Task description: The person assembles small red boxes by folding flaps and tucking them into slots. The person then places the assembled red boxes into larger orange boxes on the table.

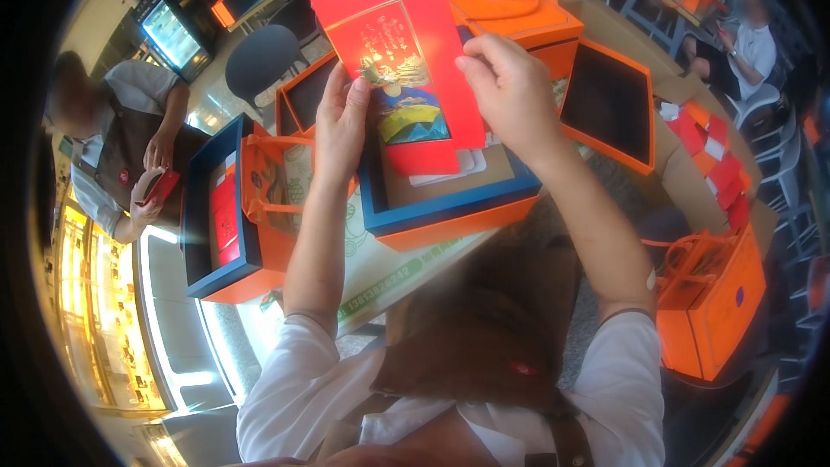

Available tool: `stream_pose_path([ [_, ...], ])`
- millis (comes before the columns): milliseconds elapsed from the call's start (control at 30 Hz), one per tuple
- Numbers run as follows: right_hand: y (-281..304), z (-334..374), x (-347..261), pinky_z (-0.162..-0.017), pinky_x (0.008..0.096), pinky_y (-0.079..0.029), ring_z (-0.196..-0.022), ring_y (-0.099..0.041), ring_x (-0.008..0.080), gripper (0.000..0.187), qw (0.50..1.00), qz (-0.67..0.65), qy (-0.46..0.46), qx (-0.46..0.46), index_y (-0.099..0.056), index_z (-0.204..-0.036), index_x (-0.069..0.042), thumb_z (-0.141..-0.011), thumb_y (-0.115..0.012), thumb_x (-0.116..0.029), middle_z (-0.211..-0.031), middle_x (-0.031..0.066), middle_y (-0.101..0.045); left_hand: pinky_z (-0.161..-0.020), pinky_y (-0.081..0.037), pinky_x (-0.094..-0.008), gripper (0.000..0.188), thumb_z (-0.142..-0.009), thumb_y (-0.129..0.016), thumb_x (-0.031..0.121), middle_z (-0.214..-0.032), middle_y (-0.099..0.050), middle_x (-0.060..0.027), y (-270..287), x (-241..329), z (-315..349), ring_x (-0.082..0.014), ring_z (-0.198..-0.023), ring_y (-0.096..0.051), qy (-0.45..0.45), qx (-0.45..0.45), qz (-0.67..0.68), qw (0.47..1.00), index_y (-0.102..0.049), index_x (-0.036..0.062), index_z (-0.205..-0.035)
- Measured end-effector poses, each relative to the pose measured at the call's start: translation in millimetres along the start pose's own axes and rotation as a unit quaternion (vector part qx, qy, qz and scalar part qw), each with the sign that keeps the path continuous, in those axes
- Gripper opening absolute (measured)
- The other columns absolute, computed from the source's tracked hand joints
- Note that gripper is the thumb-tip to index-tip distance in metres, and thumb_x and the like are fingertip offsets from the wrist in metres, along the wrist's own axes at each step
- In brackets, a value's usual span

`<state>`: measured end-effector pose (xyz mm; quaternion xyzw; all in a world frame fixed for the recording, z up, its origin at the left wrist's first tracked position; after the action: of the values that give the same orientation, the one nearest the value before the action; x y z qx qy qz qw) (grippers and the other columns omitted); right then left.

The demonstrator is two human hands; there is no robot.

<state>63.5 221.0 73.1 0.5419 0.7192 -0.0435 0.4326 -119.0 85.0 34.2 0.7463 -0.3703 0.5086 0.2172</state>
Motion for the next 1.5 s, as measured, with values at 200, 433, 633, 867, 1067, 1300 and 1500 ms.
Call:
stream_pose_path([
  [200, 5, 4, -11, -0.089, 0.0302, -0.057, -0.105, -0.069, 0.0168, 0.034, 0.954, -0.264, -0.071, -0.126, -0.063, -0.125, 0.000, -0.099, -0.069, -0.021, -0.114, 0.0067, -0.071, -0.103, -0.048, -0.0340, 0.073, -0.100, -0.063, 0.045, -0.131, -0.063, -0.0135, -1, 11, -3, -0.0201, -0.123, -0.060, -0.047, -0.070, 0.027, 0.996, -0.037, 0.0002, -0.152],
  [433, -18, 21, -17, -0.102, 0.0340, -0.051, -0.119, -0.062, 0.0199, 0.074, 0.905, -0.357, -0.056, -0.222, -0.047, -0.148, 0.000, -0.088, -0.081, -0.028, -0.129, 0.0112, -0.063, -0.105, -0.045, -0.0391, 0.116, -0.080, -0.069, 0.076, -0.138, -0.058, -0.0158, -3, 7, -3, -0.0235, -0.124, -0.057, -0.039, -0.158, 0.028, 0.986, -0.031, -0.0037, -0.155],
  [633, -24, 16, -37, -0.109, 0.0380, -0.045, -0.128, -0.057, 0.0251, 0.090, 0.915, -0.304, -0.086, -0.250, -0.038, -0.153, 0.001, -0.081, -0.087, -0.024, -0.140, 0.0158, -0.057, -0.111, -0.042, -0.0438, 0.132, -0.070, -0.073, 0.080, -0.147, -0.049, -0.0200, 5, 2, 4, -0.0299, -0.135, -0.051, -0.019, -0.173, 0.068, 0.982, -0.020, -0.0022, -0.159],
  [867, -33, 14, -38, -0.112, 0.0397, -0.044, -0.130, -0.057, 0.0285, 0.092, 0.929, -0.264, -0.067, -0.252, -0.038, -0.153, 0.002, -0.079, -0.087, -0.021, -0.144, 0.0189, -0.054, -0.114, -0.040, -0.0448, 0.139, -0.063, -0.074, 0.083, -0.150, -0.046, -0.0212, 12, 6, 0, -0.0328, -0.139, -0.047, -0.013, -0.182, 0.047, 0.982, -0.021, -0.0035, -0.158],
  [1067, -35, 17, -44, -0.108, 0.0393, -0.047, -0.126, -0.061, 0.0281, 0.080, 0.953, -0.194, -0.028, -0.231, -0.044, -0.149, 0.004, -0.081, -0.082, -0.015, -0.139, 0.0191, -0.059, -0.116, -0.037, -0.0458, 0.139, -0.062, -0.079, 0.077, -0.152, -0.041, -0.0246, 17, 1, -2, -0.0357, -0.142, -0.042, -0.012, -0.170, 0.060, 0.984, -0.019, -0.0046, -0.157],
  [1300, -32, 25, -30, -0.092, 0.0326, -0.055, -0.107, -0.071, 0.0198, 0.054, 0.969, -0.169, 0.008, -0.180, -0.057, -0.138, 0.001, -0.090, -0.074, -0.017, -0.115, 0.0132, -0.071, -0.104, -0.045, -0.0327, 0.060, -0.094, -0.074, 0.028, -0.126, -0.061, -0.0079, 21, 4, -10, -0.0169, -0.119, -0.057, -0.073, -0.052, 0.068, 0.994, -0.047, 0.0000, -0.140],
  [1500, 6, 20, -31, -0.089, 0.0293, -0.055, -0.098, -0.070, 0.0150, 0.044, 0.929, -0.321, -0.019, -0.185, -0.063, -0.128, 0.003, -0.099, -0.069, -0.029, -0.112, 0.0093, -0.071, -0.094, -0.045, -0.0256, 0.014, -0.105, -0.056, 0.009, -0.107, -0.064, 0.0002, 24, -9, -14, -0.0082, -0.102, -0.056, -0.075, -0.070, 0.060, 0.993, -0.062, 0.0008, -0.115],
])
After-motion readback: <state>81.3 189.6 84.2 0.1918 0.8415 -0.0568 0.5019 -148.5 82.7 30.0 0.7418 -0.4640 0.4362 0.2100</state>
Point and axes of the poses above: each hand's wrist, its own z-axis away from the middle knuckle, its own y-axis out of the back of the hand, x = y × z, the point moved 4 cm from there along -z, towards the middle knuckle
